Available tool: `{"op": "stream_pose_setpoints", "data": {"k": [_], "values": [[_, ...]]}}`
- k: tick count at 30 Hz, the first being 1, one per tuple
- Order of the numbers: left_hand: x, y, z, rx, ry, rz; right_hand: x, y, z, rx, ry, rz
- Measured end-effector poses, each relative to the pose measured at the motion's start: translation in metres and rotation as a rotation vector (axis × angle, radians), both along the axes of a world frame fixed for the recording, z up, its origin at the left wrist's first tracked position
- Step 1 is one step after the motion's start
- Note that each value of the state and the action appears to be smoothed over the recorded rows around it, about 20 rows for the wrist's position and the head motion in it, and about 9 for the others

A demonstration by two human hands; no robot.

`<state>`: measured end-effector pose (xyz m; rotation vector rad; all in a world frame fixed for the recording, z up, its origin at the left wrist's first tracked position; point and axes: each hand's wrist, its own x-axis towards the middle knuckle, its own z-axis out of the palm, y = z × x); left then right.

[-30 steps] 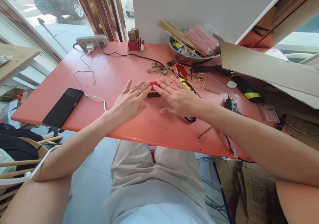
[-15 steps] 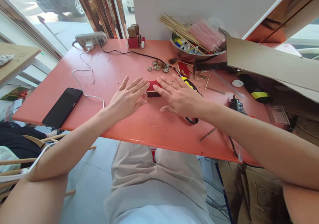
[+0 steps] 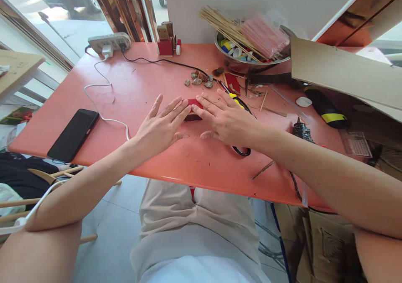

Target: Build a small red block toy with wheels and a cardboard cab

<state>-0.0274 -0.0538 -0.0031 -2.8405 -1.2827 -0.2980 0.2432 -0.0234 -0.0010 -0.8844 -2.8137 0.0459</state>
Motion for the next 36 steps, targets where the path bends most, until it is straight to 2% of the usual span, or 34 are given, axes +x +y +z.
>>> {"op": "stream_pose_setpoints", "data": {"k": [6,12,19,23,29,36], "values": [[0.001,0.001,-0.003,0.027,0.041,0.015,-0.004,0.000,-0.001,0.031,0.003,-0.014],[0.005,0.001,-0.005,-0.066,-0.009,0.062,-0.005,-0.003,-0.003,-0.002,-0.006,-0.037],[0.003,0.013,0.010,-0.209,-0.119,0.121,-0.010,-0.004,0.002,-0.035,-0.068,-0.074],[0.008,0.015,0.008,-0.167,-0.074,0.162,-0.006,-0.004,-0.003,0.006,-0.026,-0.043],[0.005,0.012,-0.006,-0.030,0.005,0.079,-0.005,-0.006,-0.007,0.022,-0.021,-0.028],[0.002,0.014,-0.004,0.016,-0.001,0.057,-0.009,-0.007,-0.008,0.056,0.007,-0.028]]}}
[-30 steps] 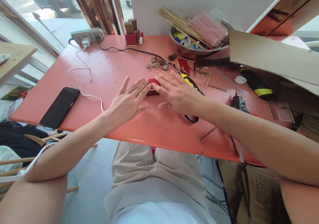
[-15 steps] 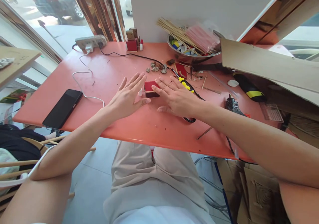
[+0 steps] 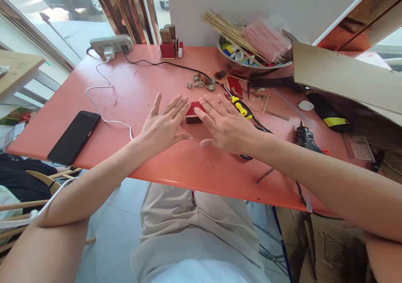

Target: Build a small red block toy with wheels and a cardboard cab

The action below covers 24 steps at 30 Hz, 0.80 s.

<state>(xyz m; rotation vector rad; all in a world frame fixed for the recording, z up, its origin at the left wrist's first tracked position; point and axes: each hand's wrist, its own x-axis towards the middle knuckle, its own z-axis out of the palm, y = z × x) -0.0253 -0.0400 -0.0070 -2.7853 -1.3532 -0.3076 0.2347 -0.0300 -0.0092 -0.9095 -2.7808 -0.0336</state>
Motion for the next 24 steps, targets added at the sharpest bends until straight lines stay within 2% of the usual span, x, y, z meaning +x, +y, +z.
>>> {"op": "stream_pose_setpoints", "data": {"k": [10,17,24], "values": [[0.003,-0.012,-0.006,0.044,-0.022,-0.066,0.005,0.003,0.000,-0.014,0.022,0.011],[0.007,-0.011,0.003,-0.027,-0.021,-0.033,-0.008,0.025,0.010,-0.062,0.147,-0.103],[0.009,-0.012,0.005,-0.071,-0.047,-0.012,-0.026,0.022,0.014,-0.050,0.111,-0.192]]}}
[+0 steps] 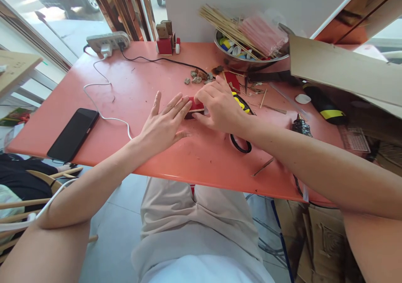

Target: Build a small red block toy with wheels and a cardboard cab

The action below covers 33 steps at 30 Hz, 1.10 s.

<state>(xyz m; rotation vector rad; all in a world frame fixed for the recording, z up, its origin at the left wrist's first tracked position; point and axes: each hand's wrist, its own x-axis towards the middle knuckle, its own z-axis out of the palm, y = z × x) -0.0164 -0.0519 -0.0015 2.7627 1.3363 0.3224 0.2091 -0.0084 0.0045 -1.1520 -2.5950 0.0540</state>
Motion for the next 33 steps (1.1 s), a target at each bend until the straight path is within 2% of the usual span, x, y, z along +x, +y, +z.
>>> {"op": "stream_pose_setpoints", "data": {"k": [5,9,19,25,28,31,33], "values": [[0.000,0.000,0.001,-0.016,0.027,0.008,0.001,0.000,0.000,-0.049,-0.017,-0.029],[0.003,-0.002,0.002,-0.008,0.044,0.008,0.001,0.004,-0.008,-0.002,0.069,0.011],[0.008,-0.002,0.003,0.010,0.051,0.031,0.015,0.000,-0.012,0.083,-0.009,0.114],[0.005,0.002,-0.001,-0.029,0.008,0.027,0.010,-0.010,-0.022,0.005,-0.061,0.107],[0.001,0.012,0.002,-0.087,-0.001,0.068,0.005,-0.013,-0.018,-0.035,-0.128,0.069],[-0.001,0.019,0.006,-0.045,-0.028,0.165,0.005,-0.014,-0.015,-0.033,-0.142,0.068],[0.001,0.019,0.006,-0.042,-0.012,0.168,0.007,-0.013,-0.016,-0.014,-0.120,0.090]]}}
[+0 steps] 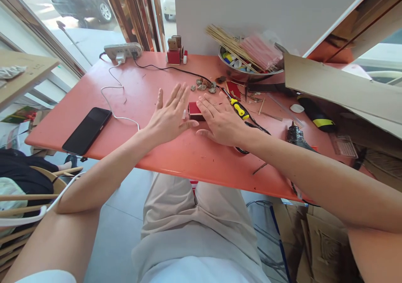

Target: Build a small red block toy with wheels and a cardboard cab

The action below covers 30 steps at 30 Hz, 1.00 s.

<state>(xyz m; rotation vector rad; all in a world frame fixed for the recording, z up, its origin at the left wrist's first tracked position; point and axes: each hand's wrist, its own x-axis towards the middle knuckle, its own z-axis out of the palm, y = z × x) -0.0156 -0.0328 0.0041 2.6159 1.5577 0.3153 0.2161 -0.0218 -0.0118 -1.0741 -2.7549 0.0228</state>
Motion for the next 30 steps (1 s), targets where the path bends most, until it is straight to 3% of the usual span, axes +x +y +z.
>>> {"op": "stream_pose_setpoints", "data": {"k": [3,10,15,20,25,30], "values": [[0.003,-0.005,-0.004,-0.045,0.046,-0.059,0.004,0.002,-0.004,0.012,0.030,0.027],[-0.001,-0.006,-0.001,0.051,0.039,-0.129,0.007,0.003,-0.008,0.029,0.043,0.039],[0.001,-0.001,0.007,0.005,0.012,-0.107,0.004,0.003,-0.005,0.028,0.049,0.032],[0.007,-0.009,0.003,-0.029,0.061,-0.090,0.001,0.001,0.001,-0.007,0.029,0.018],[0.008,-0.013,-0.003,0.072,0.074,-0.134,-0.001,0.001,0.001,-0.085,0.018,0.002],[0.005,-0.009,-0.004,0.083,0.051,-0.156,0.000,0.024,0.005,-0.314,0.137,-0.075]]}}
